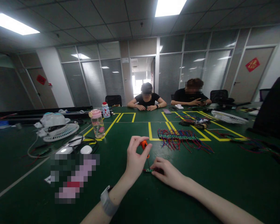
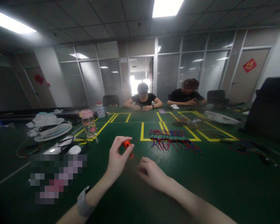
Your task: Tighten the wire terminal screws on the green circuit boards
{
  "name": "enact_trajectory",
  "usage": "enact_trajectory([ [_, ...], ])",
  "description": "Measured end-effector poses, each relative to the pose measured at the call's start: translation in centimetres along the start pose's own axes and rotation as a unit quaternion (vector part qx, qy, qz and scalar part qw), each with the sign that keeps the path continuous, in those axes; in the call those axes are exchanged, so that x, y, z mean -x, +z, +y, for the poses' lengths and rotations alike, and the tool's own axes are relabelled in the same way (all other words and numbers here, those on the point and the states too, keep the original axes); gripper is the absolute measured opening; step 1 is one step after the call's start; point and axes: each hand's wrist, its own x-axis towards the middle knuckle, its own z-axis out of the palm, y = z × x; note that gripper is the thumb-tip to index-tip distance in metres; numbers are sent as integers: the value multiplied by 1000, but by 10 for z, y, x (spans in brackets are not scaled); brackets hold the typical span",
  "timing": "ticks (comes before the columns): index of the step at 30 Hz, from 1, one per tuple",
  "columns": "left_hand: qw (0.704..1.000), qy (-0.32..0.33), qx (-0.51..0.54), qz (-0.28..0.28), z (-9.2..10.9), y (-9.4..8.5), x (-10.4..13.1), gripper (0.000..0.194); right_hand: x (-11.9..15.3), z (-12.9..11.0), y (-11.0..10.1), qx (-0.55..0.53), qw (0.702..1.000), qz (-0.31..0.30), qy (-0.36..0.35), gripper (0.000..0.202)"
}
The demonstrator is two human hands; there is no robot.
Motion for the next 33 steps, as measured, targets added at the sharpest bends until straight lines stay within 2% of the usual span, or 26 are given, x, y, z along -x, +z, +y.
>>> enact_trajectory([
  [6, 998, -18, 60, -22, 0, -1, 1, 28, 1, 2, 0, 2, 1000, 4, -6, 14],
  [10, 1000, -4, 15, 3, 0, -1, 1, 17, 0, 1, 0, 6, 1000, 2, -6, 13],
  [13, 1000, -5, -6, 21, -1, 0, 1, 19, 0, 1, 0, 4, 1000, 4, -8, 13],
  [19, 997, -25, 68, -20, -4, 2, 1, 30, 0, 1, 0, 5, 1000, 2, -7, 13],
  [24, 1000, -2, -8, 2, -1, 0, 1, 18, 1, 0, -1, 4, 1000, 2, -4, 13],
  [26, 1000, -2, -22, 7, -1, 0, 1, 20, 1, -2, -1, 3, 1000, 1, -3, 13],
  [31, 995, -32, 75, -54, -1, 1, 2, 31, 1, -3, -2, -3, 1000, -2, 4, 15],
  [33, 996, -18, 61, -64, 0, 2, 2, 28, 1, -3, -2, -4, 1000, 1, 1, 14],
])
